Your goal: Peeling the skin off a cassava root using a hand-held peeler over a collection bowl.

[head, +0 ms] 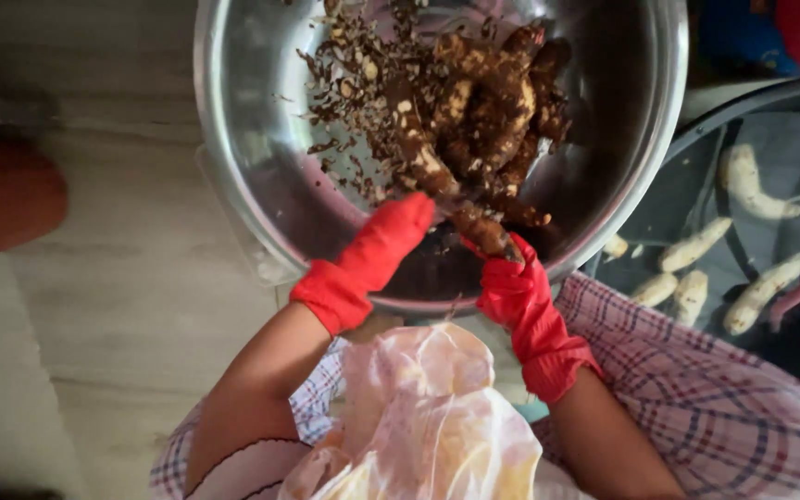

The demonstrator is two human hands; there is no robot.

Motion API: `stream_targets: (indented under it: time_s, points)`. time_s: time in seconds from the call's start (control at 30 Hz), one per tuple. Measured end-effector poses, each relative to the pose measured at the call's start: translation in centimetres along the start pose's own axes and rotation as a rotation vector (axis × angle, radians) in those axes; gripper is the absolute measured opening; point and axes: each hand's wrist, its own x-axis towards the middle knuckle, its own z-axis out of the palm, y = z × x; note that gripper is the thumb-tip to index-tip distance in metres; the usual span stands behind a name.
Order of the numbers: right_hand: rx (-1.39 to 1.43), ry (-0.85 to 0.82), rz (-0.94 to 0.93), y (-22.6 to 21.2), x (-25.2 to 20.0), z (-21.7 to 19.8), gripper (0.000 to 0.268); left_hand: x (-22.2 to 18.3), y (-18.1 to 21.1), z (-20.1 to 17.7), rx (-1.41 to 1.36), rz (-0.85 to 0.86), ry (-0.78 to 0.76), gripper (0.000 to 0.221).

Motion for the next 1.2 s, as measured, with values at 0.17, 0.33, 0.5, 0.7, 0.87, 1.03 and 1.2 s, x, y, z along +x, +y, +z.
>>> stream_targets:
  time_s: [0.17,0.33,0.5,0.7,0.87,1.03,1.2]
  points:
    - [-0.041,-0.243,0.145,-1.6,1.1,-3.0,0.051,8.2,1.5,-17.1,-0.600,-0.637,-0.491,0.050]
    - [-0.112,-0.384,0.217,-0.8,1.6,0.0,0.046,8.7,-3.3,-8.0,-0.543,-0.921,-0.471,0.059]
    - [-0.110,-0.235,0.100,1.2,0.2,1.6,0.044,4.9,4.4,-14.6,-0.595,-0.773,-0.471,0.045]
    - [0.008,-0.079,-0.042,1.7,0.7,1.0,0.043,4.3,5.5,-9.5,-0.413,-0.586,-0.465,0.042]
    - [-0.025,0.499,-0.301,-0.5,3.3,-3.8,0.036,6.2,7.2,-17.3,-0.785,-0.767,-0.749,0.057]
    - [-0.208,0.556,-0.293,0.3,3.2,-0.8,0.033,4.0,4.1,-19.8,-1.352,-1.075,-0.452,0.047]
    - [-0.242,0.582,-0.319,0.7,2.3,1.5,0.032,4.3,-0.9,-17.2,-1.490,-1.220,-0.476,0.043]
